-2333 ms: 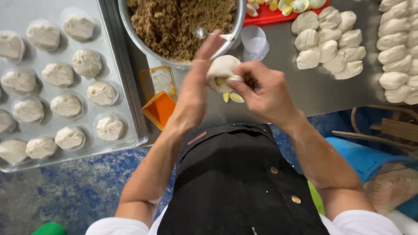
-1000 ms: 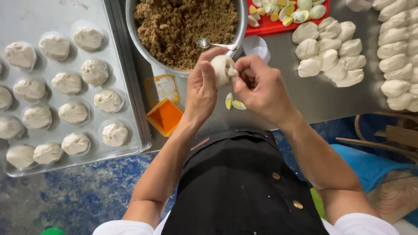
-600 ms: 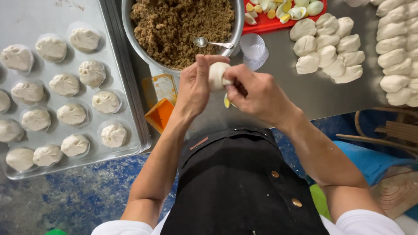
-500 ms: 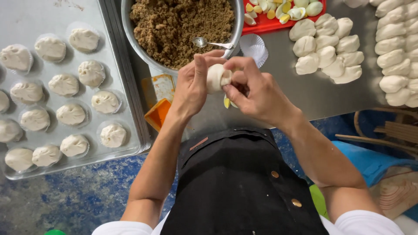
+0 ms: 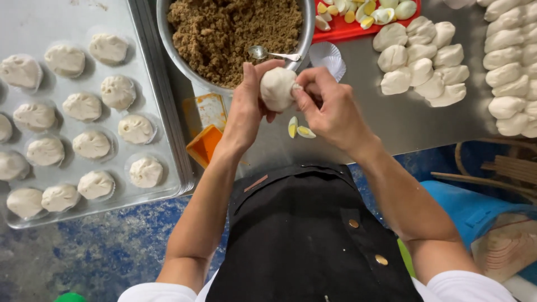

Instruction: Filling dough with meat and egg slices to prepare steamed buns.

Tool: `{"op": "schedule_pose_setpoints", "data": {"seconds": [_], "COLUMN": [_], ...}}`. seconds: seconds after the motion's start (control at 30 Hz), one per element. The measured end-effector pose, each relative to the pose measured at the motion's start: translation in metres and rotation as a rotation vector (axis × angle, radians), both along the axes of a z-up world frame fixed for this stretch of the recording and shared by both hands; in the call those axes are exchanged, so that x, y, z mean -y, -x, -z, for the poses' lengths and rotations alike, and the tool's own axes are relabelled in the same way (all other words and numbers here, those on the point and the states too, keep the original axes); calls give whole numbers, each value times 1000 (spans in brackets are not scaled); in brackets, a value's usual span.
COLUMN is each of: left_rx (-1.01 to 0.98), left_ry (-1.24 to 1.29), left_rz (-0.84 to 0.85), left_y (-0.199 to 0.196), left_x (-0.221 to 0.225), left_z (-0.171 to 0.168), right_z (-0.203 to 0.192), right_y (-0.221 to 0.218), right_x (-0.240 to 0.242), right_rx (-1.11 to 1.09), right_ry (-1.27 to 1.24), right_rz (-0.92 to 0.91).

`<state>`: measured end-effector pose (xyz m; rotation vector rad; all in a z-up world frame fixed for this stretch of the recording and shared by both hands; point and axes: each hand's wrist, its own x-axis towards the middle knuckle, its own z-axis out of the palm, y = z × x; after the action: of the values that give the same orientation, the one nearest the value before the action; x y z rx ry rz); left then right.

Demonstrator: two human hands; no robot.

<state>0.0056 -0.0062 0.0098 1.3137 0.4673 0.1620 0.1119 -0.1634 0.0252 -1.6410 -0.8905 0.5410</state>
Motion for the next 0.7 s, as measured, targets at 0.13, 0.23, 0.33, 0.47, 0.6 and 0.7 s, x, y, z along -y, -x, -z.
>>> {"op": "schedule_pose_setpoints", "data": {"seconds": [0.13, 0.23, 0.33, 0.47, 0.6, 0.7], "left_rx": [-3, -9, 33, 14, -139, -155], "left_ry": [-137, -216, -300, -337, -285, -366], "left_rz": [32, 45, 43, -41, -54, -107], "left_y": [1, 3, 4, 4, 2, -1], "left_x": [1, 2, 6, 5, 8, 12], "left_z": [5, 7, -4, -4, 21, 43], "right_z": [-4, -10, -10, -11, -5, -9], "right_y": [-4, -5, -9, -19, -21, -17], "right_x": [5, 4, 6, 9, 6, 2], "right_rx": [348, 473, 415, 445, 475, 618], "right_ry": [193, 143, 74, 78, 117, 98], "right_rz": [1, -4, -47, -162, -269, -328]}}
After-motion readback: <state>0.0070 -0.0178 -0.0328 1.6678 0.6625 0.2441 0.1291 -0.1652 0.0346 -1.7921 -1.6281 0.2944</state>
